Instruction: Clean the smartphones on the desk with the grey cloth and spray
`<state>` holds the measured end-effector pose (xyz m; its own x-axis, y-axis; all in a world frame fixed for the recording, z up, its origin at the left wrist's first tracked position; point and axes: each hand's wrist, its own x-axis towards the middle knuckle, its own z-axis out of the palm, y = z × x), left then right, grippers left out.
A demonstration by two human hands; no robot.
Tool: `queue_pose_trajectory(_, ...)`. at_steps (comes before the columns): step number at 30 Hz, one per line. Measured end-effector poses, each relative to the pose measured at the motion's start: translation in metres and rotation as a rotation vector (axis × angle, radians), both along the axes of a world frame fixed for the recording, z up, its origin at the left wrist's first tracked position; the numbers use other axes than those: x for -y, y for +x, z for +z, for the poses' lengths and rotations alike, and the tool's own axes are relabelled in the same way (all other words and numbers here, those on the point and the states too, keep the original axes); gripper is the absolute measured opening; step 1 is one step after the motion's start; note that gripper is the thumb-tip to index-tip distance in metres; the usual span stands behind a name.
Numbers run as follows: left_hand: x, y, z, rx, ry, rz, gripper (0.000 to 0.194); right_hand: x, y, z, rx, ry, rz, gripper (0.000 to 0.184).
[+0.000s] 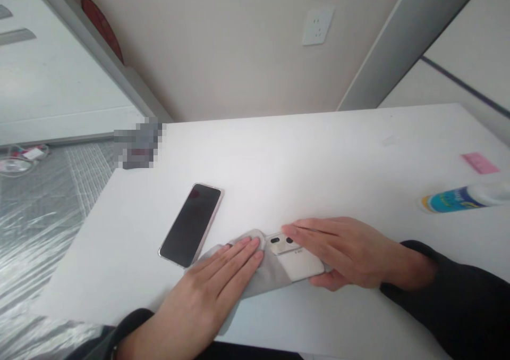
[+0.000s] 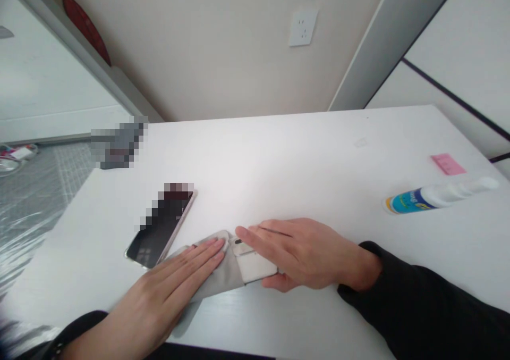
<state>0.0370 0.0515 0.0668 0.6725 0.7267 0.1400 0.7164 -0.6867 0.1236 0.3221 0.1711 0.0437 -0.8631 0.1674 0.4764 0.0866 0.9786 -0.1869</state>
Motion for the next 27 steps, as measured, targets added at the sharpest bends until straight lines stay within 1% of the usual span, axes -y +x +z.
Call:
queue_pose_trajectory(3, -0.011, 0.004, 0.006, 0.079, 0.054, 0.008, 0.044, -0.003, -0.001, 0.0, -0.036, -0.103, -0.026, 0.06)
queue_pose_trajectory(6, -0.02, 0.014, 0.012, 0.104, 0.117, 0.043, 0.038, -0.004, -0.001, -0.004, -0.096, -0.234, -0.034, 0.049)
queue_pose_trajectory(9, -0.029, 0.027, 0.015, 0.103, 0.101, 0.125, 0.042, -0.002, -0.001, -0.006, -0.194, -0.501, -0.121, 0.052)
queue_pose_trajectory(11, -0.036, 0.035, 0.015, 0.117, 0.024, 0.196, 0.042, 0.001, 0.0, -0.005, -0.249, -0.664, -0.233, 0.058)
queue_pose_trajectory(12, -0.04, 0.039, 0.015, 0.141, -0.055, 0.241, 0.04, 0.002, 0.0, -0.004, -0.269, -0.716, -0.289, 0.061)
queue_pose_trajectory(13, -0.044, 0.043, 0.015, 0.184, -0.167, 0.293, 0.037, 0.003, 0.001, -0.003, -0.287, -0.749, -0.338, 0.063)
queue_pose_trajectory(15, -0.053, 0.049, 0.016, 0.336, -0.464, 0.415, 0.034, 0.003, 0.003, -0.001, -0.32, -0.807, -0.417, 0.065)
queue_pose_trajectory(17, -0.059, 0.054, 0.017, 0.566, -0.754, 0.517, 0.035, 0.002, 0.004, 0.0, -0.353, -0.867, -0.474, 0.061)
queue_pose_trajectory(19, -0.06, 0.058, 0.016, 0.839, -0.982, 0.555, 0.04, 0.0, 0.004, -0.002, -0.389, -0.939, -0.497, 0.05)
queue_pose_trajectory(21, -0.059, 0.063, 0.014, 1.079, -1.193, 0.519, 0.043, 0.0, 0.003, -0.005, -0.441, -1.051, -0.481, 0.042)
queue_pose_trajectory(22, -0.058, 0.066, 0.012, 1.172, -1.292, 0.483, 0.044, 0.001, 0.004, -0.006, -0.464, -1.119, -0.466, 0.043)
queue_pose_trajectory(24, -0.057, 0.072, 0.008, 1.297, -1.456, 0.404, 0.047, 0.004, 0.005, -0.008, -0.485, -1.246, -0.433, 0.051)
queue_pose_trajectory(25, -0.058, 0.075, 0.006, 1.338, -1.519, 0.37, 0.05, 0.006, 0.005, -0.009, -0.463, -1.296, -0.411, 0.054)
queue_pose_trajectory(27, -0.06, 0.082, 0.001, 1.397, -1.6, 0.333, 0.055, 0.01, 0.006, -0.008, -0.417, -1.38, -0.345, 0.064)
